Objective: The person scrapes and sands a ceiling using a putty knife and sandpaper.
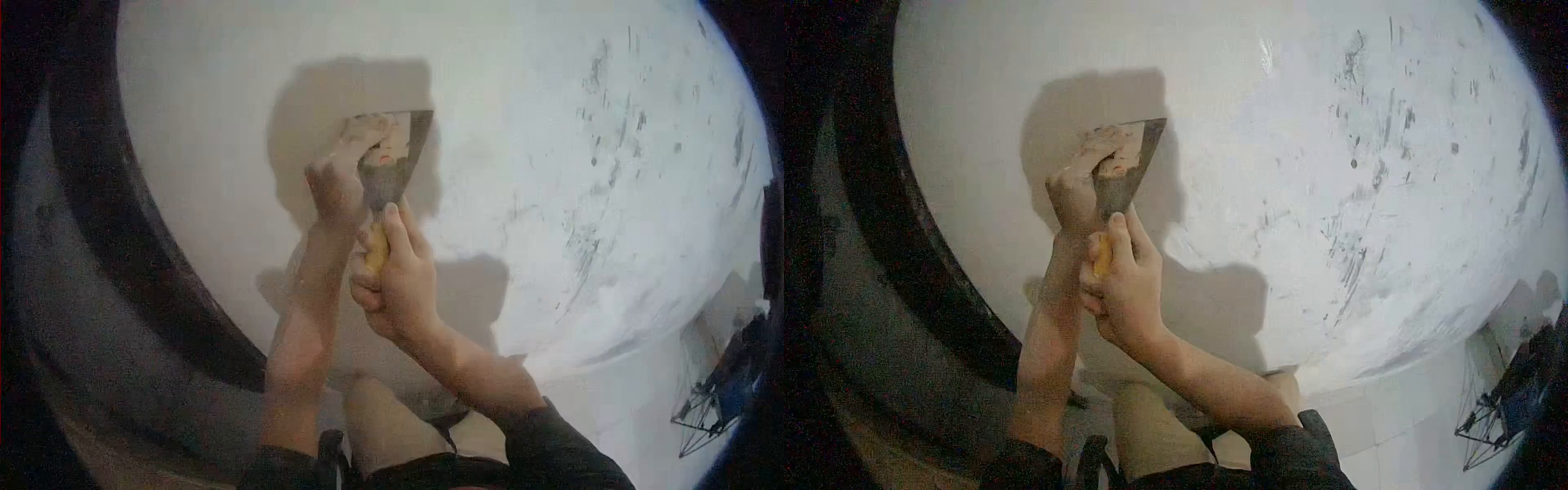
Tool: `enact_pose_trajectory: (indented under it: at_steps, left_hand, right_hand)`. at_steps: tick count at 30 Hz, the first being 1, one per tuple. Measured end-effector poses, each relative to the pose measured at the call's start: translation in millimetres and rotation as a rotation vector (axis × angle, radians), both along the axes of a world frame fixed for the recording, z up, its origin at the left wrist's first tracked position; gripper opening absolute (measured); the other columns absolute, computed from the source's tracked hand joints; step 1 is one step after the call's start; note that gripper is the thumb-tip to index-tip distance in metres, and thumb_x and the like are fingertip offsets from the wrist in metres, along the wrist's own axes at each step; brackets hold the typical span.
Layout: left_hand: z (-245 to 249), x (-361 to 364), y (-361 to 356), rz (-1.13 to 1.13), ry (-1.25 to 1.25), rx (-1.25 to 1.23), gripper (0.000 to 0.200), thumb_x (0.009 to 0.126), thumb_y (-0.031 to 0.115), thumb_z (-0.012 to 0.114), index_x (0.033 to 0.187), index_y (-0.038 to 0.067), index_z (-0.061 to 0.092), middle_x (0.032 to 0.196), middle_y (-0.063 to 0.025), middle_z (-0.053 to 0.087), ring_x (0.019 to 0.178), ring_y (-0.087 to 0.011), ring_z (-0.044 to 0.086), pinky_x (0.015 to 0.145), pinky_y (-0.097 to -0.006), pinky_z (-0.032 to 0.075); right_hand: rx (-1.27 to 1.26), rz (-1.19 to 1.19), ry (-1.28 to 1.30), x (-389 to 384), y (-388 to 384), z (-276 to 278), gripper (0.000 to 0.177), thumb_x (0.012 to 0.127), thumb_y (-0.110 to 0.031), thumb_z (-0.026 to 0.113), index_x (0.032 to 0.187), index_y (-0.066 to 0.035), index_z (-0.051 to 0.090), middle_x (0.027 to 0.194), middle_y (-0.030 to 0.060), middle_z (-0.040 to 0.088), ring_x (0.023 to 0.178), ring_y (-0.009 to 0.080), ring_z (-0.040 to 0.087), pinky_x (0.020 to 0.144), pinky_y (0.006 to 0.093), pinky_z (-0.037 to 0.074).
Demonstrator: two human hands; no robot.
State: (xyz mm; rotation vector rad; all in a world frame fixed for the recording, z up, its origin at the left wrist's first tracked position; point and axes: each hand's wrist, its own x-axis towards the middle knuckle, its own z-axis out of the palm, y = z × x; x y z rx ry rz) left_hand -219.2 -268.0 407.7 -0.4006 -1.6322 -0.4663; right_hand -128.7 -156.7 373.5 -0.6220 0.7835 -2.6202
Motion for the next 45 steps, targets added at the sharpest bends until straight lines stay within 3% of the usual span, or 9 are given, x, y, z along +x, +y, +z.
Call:
enact_pose_trajectory:
  at_steps: [8, 11, 13, 17, 30, 34, 37, 41, 45]
  left_hand:
    - [-105.5, 35.4, 15.3, -0.314, -0.485, 0.359, 0.022, 0.086, 0.009, 0.053, 0.103, 0.004, 0.065, 0.103, -0.0095, 0.066, 0.090, -0.0216, 0.063, 0.081, -0.0326, 0.050]
    - [-291.9, 38.5, -5.6, -0.016, -0.713, -0.116, 0.035, 0.086, 0.008, 0.052, 0.120, 0.007, 0.055, 0.126, -0.0149, 0.051, 0.114, -0.0288, 0.050, 0.093, -0.0405, 0.044]
    - [-357.1, 91.4, -1.4, -0.071, -1.124, -0.212, 0.049, 0.088, 0.013, 0.052, 0.135, 0.009, 0.040, 0.146, -0.0163, 0.026, 0.136, -0.0326, 0.023, 0.108, -0.0447, 0.027]
    - [-448.6, 148.3, -48.9, -0.103, -1.576, -0.068, 0.049, 0.088, 0.016, 0.053, 0.135, 0.009, 0.040, 0.145, -0.0163, 0.028, 0.134, -0.0327, 0.025, 0.108, -0.0447, 0.028]
    - [-472.3, 202.8, -141.7, 0.231, -1.976, 0.302, 0.051, 0.087, 0.026, 0.054, 0.134, 0.009, 0.042, 0.142, -0.0164, 0.033, 0.131, -0.0333, 0.031, 0.106, -0.0449, 0.030]
    - [-486.1, 207.1, -144.5, 0.244, -1.988, 0.373, 0.052, 0.087, 0.029, 0.054, 0.134, 0.009, 0.042, 0.141, -0.0164, 0.035, 0.130, -0.0334, 0.033, 0.106, -0.0449, 0.030]
    - [-493.6, 207.8, -153.2, 0.263, -1.993, 0.408, 0.053, 0.087, 0.031, 0.054, 0.133, 0.009, 0.042, 0.140, -0.0164, 0.036, 0.129, -0.0336, 0.034, 0.105, -0.0450, 0.031]
    - [-501.1, 207.8, -165.3, 0.284, -1.978, 0.450, 0.054, 0.087, 0.034, 0.054, 0.133, 0.008, 0.043, 0.139, -0.0164, 0.038, 0.128, -0.0337, 0.036, 0.105, -0.0450, 0.031]
    - [-504.5, 197.6, -168.2, 0.264, -1.942, 0.451, 0.055, 0.087, 0.037, 0.055, 0.133, 0.008, 0.043, 0.137, -0.0164, 0.040, 0.126, -0.0339, 0.037, 0.104, -0.0451, 0.032]
  right_hand:
    - [0.194, 0.048, -0.219, 11.0, 23.1, -94.0, 0.022, 0.096, -0.031, 0.045, 0.108, -0.013, 0.040, 0.073, 0.0003, 0.045, 0.045, 0.0086, 0.041, 0.035, 0.0210, 0.030]
    - [0.514, 0.033, -0.316, 15.2, 62.6, -214.6, 0.031, 0.093, -0.029, 0.052, 0.118, -0.014, 0.043, 0.077, -0.0006, 0.047, 0.054, 0.0087, 0.046, 0.041, 0.0216, 0.035]
    - [0.847, 0.122, -0.213, 31.6, 118.5, -286.2, 0.037, 0.091, -0.031, 0.055, 0.120, -0.007, 0.049, 0.084, -0.0007, 0.054, 0.065, 0.0098, 0.051, 0.055, 0.0249, 0.042]
    - [1.140, 0.516, -0.364, 77.0, 210.8, -362.9, 0.048, 0.092, -0.031, 0.054, 0.128, 0.000, 0.048, 0.114, 0.0073, 0.058, 0.104, 0.0142, 0.052, 0.093, 0.0282, 0.040]
    - [1.117, 0.514, -0.056, 37.2, 158.2, -523.1, 0.056, 0.088, -0.027, 0.058, 0.134, -0.004, 0.037, 0.116, 0.0125, 0.054, 0.095, 0.0217, 0.054, 0.082, 0.0316, 0.045]
    - [1.369, 0.445, -0.002, 31.5, 137.1, -384.6, 0.046, 0.091, -0.022, 0.052, 0.131, -0.003, 0.040, 0.096, 0.0122, 0.059, 0.087, 0.0208, 0.054, 0.082, 0.0325, 0.044]
    - [1.103, 0.345, -0.258, 43.7, 151.0, -453.7, 0.036, 0.091, -0.020, 0.051, 0.122, -0.001, 0.046, 0.087, 0.0121, 0.058, 0.086, 0.0199, 0.053, 0.081, 0.0326, 0.044]
    - [1.209, -0.012, 0.757, 44.2, 164.9, -545.0, 0.025, 0.089, -0.013, 0.051, 0.110, 0.001, 0.050, 0.083, 0.0097, 0.056, 0.084, 0.0189, 0.052, 0.078, 0.0333, 0.043]
    - [1.295, 0.240, 0.149, 14.5, 135.7, -418.2, 0.042, 0.093, -0.013, 0.047, 0.130, 0.003, 0.035, 0.106, 0.0133, 0.050, 0.101, 0.0205, 0.048, 0.093, 0.0337, 0.037]
